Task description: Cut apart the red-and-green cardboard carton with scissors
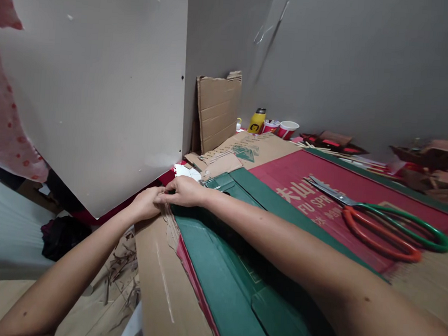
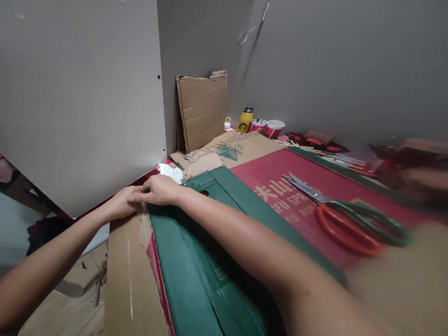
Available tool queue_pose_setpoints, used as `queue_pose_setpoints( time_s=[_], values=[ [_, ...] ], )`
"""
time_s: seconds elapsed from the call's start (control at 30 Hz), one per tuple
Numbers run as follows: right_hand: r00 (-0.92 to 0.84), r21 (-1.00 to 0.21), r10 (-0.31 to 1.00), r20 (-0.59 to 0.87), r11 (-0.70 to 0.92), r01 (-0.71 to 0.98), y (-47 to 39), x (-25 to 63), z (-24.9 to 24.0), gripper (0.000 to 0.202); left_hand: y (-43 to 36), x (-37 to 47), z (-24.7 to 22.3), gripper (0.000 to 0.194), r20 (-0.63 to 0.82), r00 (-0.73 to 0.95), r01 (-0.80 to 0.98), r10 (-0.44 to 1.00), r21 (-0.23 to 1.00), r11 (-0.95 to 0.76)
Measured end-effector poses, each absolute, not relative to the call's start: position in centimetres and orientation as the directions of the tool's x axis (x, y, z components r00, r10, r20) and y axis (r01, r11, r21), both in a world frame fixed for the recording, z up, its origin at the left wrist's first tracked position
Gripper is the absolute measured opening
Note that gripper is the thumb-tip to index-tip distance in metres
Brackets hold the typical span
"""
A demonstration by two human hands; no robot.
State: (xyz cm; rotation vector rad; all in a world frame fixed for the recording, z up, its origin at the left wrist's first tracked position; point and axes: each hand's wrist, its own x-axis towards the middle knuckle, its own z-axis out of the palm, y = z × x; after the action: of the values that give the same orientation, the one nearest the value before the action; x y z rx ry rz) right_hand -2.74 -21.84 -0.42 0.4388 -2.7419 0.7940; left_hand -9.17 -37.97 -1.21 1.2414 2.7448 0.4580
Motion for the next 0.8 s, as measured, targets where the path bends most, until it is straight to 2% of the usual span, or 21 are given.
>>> queue_pose_setpoints(
  time_s=[0.13, 0.2, 0.4, 0.57, 0.7, 0.8],
  values=[
    [-0.905, -0.586, -0.358, 0.231, 0.691, -0.423, -21.3, -2.6, -0.8, 0.022, -37.6, -8.9, -2.4, 0.026, 0.029, -0.643, 0.737, 0.766, 0.297, 0.607],
    [-0.892, -0.636, -0.379, 0.248, 0.631, -0.445, -21.1, -2.5, -1.3, 0.017, -37.4, -8.9, -3.0, 0.025, 0.03, -0.652, 0.734, 0.758, 0.277, 0.621],
    [-0.862, -0.718, -0.348, 0.369, 0.483, -0.502, -19.7, -0.9, -1.0, 0.031, -36.7, -9.0, -2.9, 0.024, 0.034, -0.657, 0.743, 0.753, 0.2, 0.639],
    [-0.848, -0.753, -0.363, 0.386, 0.407, -0.517, -18.0, 1.7, 0.1, 0.033, -36.3, -8.3, -1.8, 0.031, 0.015, -0.647, 0.753, 0.762, 0.168, 0.636],
    [-0.839, -0.745, -0.348, 0.419, 0.397, -0.537, -17.1, 2.5, 0.4, 0.033, -35.9, -8.2, -1.4, 0.04, 0.01, -0.655, 0.749, 0.756, 0.144, 0.647],
    [-0.872, -0.739, -0.366, 0.325, 0.477, -0.475, -16.7, 2.6, 0.8, 0.031, -35.9, -8.2, -1.8, 0.04, -0.018, -0.674, 0.732, 0.739, 0.125, 0.67]
  ],
)
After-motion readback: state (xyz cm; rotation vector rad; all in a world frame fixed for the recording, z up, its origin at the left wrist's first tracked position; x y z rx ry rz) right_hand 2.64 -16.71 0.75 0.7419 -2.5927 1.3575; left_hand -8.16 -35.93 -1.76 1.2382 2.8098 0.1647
